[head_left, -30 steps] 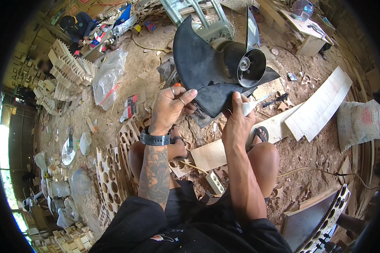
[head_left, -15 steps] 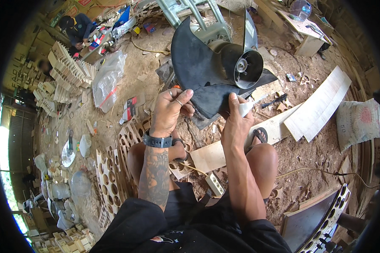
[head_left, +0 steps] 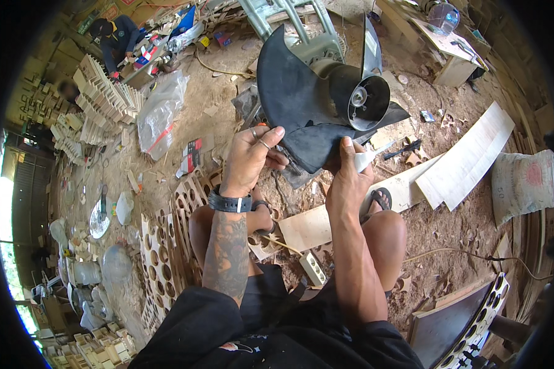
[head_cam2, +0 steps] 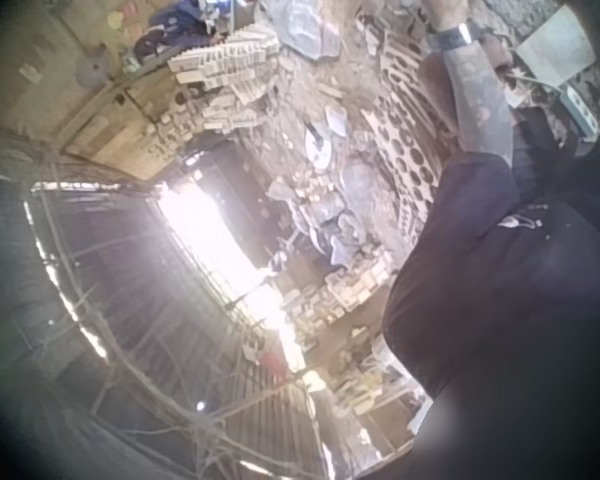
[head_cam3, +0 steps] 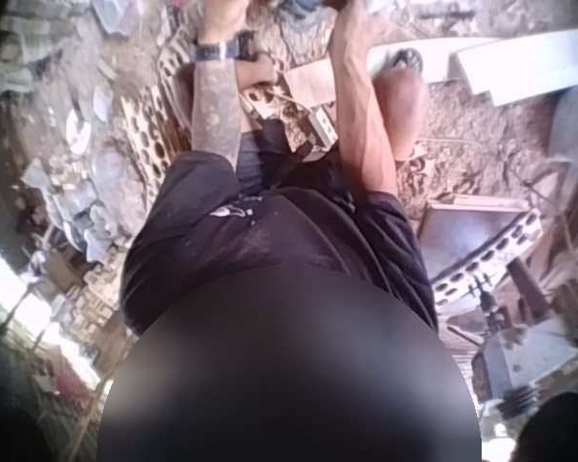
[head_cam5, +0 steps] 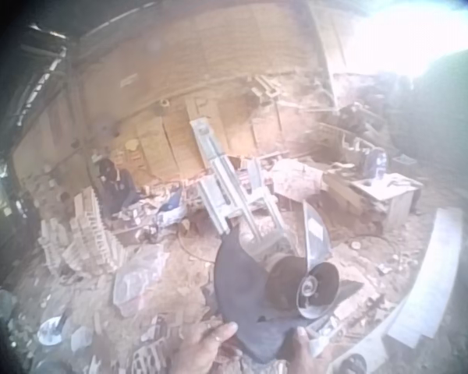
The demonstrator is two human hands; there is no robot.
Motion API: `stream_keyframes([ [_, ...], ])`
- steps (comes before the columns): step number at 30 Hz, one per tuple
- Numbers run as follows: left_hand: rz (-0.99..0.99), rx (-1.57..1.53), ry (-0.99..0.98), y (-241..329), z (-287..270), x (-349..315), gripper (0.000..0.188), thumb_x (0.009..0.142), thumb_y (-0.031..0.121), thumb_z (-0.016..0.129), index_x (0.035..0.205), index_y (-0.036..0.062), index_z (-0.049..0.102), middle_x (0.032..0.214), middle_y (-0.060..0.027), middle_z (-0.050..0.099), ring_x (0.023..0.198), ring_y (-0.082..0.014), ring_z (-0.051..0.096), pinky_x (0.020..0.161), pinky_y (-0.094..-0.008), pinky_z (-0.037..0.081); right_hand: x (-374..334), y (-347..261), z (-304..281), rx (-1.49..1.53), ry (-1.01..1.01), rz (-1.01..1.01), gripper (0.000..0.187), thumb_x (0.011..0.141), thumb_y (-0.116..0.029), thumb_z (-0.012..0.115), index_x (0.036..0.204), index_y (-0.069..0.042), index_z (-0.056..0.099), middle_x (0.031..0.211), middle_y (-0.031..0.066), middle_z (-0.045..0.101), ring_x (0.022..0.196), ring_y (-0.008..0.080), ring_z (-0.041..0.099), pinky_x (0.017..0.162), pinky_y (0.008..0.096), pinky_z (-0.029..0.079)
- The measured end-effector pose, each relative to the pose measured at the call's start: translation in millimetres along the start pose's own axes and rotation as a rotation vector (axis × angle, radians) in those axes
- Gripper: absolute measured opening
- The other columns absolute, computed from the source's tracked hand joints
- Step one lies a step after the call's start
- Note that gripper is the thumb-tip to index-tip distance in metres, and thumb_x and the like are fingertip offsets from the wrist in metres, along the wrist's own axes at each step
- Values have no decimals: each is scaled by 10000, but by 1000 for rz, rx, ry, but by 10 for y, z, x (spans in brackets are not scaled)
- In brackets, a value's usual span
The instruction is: The person sits on the floor and aligns a small black plastic piece onto a larger curved black component. They then apply glue from a white bottle along the seam and press the pieces together to bond them.
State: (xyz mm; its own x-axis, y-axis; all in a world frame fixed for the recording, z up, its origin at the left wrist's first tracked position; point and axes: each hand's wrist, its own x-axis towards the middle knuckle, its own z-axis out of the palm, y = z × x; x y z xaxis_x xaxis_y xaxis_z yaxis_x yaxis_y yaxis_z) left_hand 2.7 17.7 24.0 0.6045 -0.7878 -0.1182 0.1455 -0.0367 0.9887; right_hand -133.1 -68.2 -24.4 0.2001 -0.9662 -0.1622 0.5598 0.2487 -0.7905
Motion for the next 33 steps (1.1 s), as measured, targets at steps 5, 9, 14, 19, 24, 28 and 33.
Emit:
stream_keyframes([
  [5,-38,100,-83,18,-68,-7,295,889,316,668,796,43,606,683,-44,609,552,-150,641,490,-251,526,5,-7,-23,-15,13,-16,318,889,-252,692,1018,34,638,822,2,596,720,65,496,638,216,396],
  [9,-38,164,-128,14,-70,-10,301,898,315,660,796,39,598,681,-50,604,560,-147,640,482,-249,524,-8,-18,-46,-25,15,10,337,888,-262,693,1031,39,637,837,-1,596,744,67,494,669,213,393],
  [14,-11,168,-105,13,-48,-13,313,903,315,654,774,42,570,677,-52,601,539,-145,632,453,-248,512,30,9,-51,-70,7,-21,290,899,-241,671,1034,7,604,837,37,612,708,115,582,659,277,526],
  [19,-77,41,-81,4,-3,-28,298,890,314,671,780,63,554,678,-37,598,511,-147,625,435,-249,509,27,17,-46,-76,-5,-23,290,898,-251,671,1022,3,605,824,34,612,695,112,581,649,277,525],
  [24,-80,-10,-36,-22,49,-33,275,872,295,696,794,72,555,686,-26,601,536,-148,643,443,-246,516,10,-8,-27,-15,14,6,318,891,-251,689,1009,39,635,821,9,606,726,68,522,655,213,422],
  [28,-98,35,-60,-15,37,-39,263,866,283,704,801,71,563,694,-26,609,574,-153,662,474,-238,529,3,-20,-20,6,17,-3,288,891,-236,690,993,28,638,811,6,606,715,67,525,652,208,425],
  [33,-39,-27,-15,-53,79,-41,280,900,251,664,744,31,586,671,-63,624,628,-157,676,563,-236,560,9,-31,-37,-33,10,3,266,888,-231,692,970,19,651,788,-7,602,697,59,518,632,209,421],
])
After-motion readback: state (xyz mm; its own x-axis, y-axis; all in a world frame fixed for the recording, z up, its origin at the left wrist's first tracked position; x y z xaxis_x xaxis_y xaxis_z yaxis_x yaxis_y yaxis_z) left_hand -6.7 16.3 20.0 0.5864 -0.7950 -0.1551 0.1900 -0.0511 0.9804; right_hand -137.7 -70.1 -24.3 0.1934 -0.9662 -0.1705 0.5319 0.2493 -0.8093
